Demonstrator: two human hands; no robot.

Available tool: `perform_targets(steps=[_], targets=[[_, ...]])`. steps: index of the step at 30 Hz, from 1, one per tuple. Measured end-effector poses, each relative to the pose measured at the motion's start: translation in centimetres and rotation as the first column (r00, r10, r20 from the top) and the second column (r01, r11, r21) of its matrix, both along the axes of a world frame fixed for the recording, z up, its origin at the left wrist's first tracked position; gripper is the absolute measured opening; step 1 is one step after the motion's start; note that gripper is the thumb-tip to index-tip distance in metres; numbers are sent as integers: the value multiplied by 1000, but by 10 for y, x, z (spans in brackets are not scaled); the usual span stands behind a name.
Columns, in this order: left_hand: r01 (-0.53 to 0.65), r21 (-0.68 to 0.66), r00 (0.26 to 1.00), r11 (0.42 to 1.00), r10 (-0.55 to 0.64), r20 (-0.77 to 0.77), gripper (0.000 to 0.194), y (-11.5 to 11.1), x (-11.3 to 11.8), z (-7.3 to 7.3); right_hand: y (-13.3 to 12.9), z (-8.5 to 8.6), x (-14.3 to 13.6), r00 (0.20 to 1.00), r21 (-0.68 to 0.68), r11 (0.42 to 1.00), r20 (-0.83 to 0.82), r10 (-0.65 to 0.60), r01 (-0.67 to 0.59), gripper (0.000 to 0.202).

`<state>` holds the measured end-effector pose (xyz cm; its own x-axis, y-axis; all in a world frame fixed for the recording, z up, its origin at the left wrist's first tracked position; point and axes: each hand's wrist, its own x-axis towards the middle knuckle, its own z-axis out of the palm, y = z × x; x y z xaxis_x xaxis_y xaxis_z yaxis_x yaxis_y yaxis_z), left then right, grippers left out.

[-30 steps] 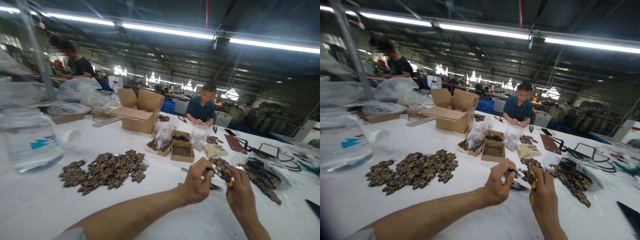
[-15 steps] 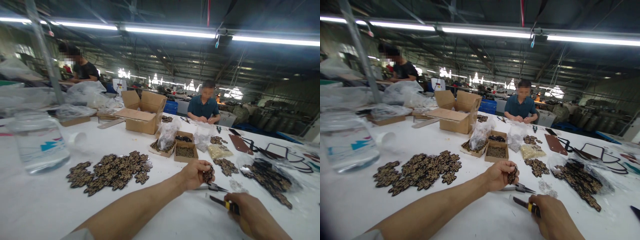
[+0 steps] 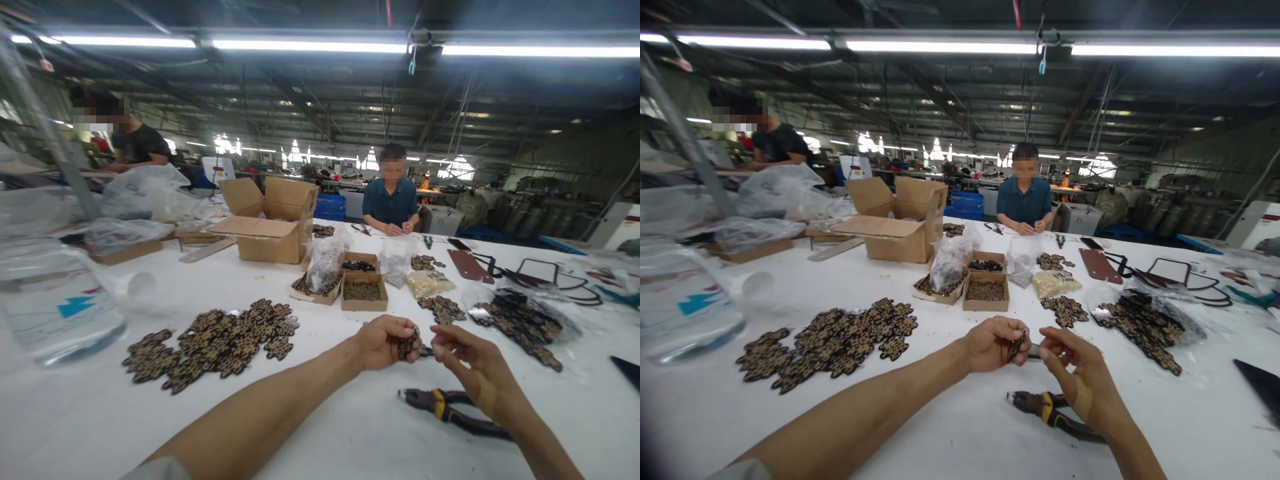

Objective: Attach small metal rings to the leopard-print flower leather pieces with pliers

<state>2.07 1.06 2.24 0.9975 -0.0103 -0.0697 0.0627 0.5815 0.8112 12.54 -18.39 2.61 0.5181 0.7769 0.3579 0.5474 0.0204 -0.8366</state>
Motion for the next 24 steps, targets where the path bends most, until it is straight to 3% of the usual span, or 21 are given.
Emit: perform_targets(steps=[6,12,15,18,20,21,23,24], targets=[[23,66,998,998,-19,-59,22,-10,3,-8,9,-3,-6,996,118,990,63,68,-75,26],[10,88,993,996,1,-114,21,-26,-7,-9,2,-5,-10,996,46,996,47,79,-81,28],[16,125,985,992,6,-171,22,-28,-11,-14,-6,-18,-7,995,-25,995,-25,92,-92,31],[29,290,961,957,53,-271,22,-10,-21,-13,-10,-36,8,994,-19,999,-103,-46,44,38],[-4,468,948,884,152,-278,20,10,-40,-3,-11,-43,20,983,-9,989,-112,-147,147,39],[-30,577,941,816,218,-260,19,21,-55,6,-12,-45,25,978,-12,983,-98,-183,182,38],[-43,790,912,611,347,-219,17,45,-92,27,-15,-43,32,976,-22,977,-55,-211,210,36],[-26,890,881,454,432,-195,17,58,-112,37,-17,-41,35,976,-29,977,-38,-212,211,35]])
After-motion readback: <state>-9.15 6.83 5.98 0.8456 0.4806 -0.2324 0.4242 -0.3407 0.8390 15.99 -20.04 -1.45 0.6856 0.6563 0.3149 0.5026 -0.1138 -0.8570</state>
